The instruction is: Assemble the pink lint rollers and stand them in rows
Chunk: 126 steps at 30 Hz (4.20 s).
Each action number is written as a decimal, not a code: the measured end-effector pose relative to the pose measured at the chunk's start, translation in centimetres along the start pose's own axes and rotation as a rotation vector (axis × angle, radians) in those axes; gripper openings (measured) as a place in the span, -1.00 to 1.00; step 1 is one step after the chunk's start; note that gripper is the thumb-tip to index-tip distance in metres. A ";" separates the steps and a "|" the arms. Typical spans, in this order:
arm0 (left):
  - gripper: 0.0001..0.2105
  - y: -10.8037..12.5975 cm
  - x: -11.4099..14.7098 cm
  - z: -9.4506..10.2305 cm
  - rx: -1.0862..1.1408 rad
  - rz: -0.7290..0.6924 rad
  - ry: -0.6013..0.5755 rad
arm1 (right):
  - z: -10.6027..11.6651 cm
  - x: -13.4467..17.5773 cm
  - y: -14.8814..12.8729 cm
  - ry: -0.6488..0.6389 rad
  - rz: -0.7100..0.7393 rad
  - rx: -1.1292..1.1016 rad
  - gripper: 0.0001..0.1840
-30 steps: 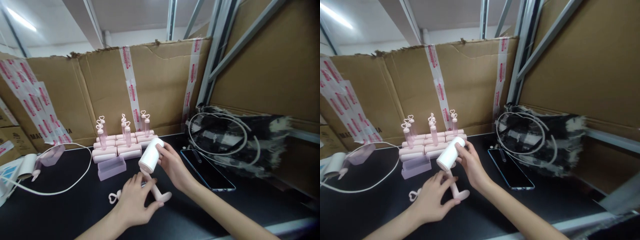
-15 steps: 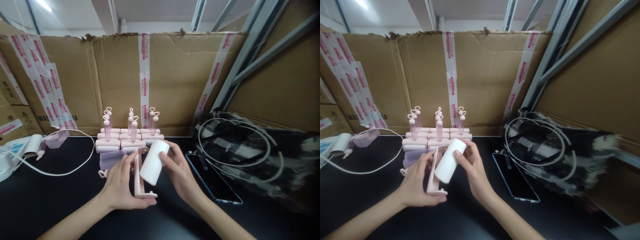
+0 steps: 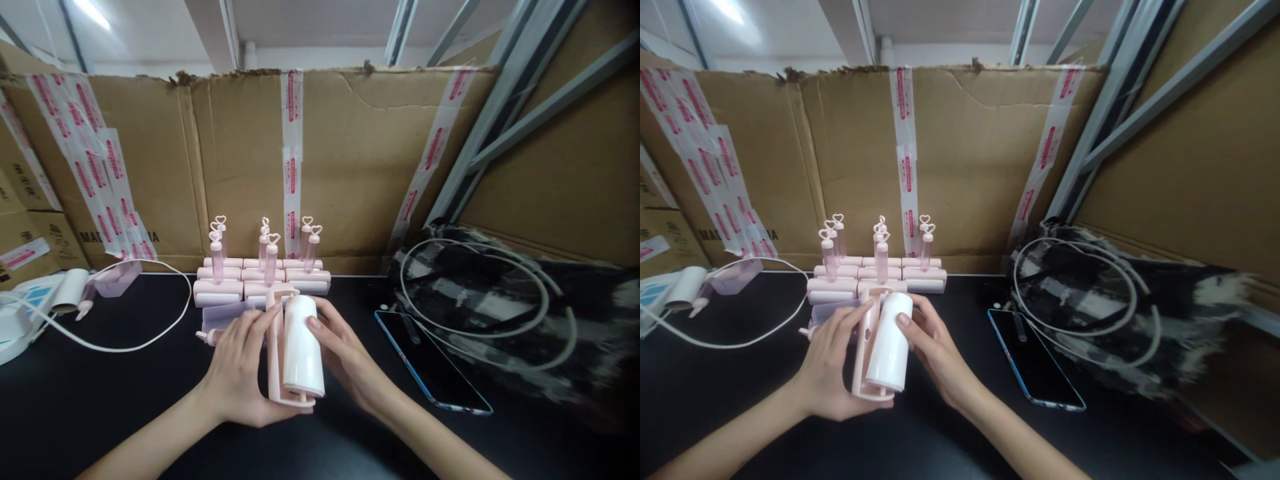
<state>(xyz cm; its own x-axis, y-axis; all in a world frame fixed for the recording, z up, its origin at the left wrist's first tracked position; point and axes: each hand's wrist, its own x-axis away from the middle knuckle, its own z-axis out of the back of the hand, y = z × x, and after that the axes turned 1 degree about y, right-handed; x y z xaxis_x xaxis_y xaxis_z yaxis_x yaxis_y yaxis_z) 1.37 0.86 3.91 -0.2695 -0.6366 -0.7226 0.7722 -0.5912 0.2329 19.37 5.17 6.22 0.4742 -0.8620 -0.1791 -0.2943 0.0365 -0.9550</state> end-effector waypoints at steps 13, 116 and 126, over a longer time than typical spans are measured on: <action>-0.46 0.4 -0.9 1.9 1.136 0.416 -0.069 | 0.3 0.4 -0.7 0.239 0.552 0.486 -0.75; -0.59 0.2 -1.2 -0.7 1.217 1.011 -0.249 | -4.6 -6.2 1.3 -0.119 -0.190 0.323 -0.55; -0.62 -1.3 -2.3 1.8 0.990 0.802 -0.351 | -4.6 -5.6 0.1 -0.146 -0.132 0.439 -0.62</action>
<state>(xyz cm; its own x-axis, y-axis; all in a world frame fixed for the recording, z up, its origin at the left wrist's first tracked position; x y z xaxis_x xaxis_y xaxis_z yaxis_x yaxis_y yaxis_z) -0.02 2.17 6.43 -0.1873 -0.9823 0.0086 0.0828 -0.0071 0.9965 12.88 7.70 8.18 0.6046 -0.7949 -0.0513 0.1395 0.1691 -0.9757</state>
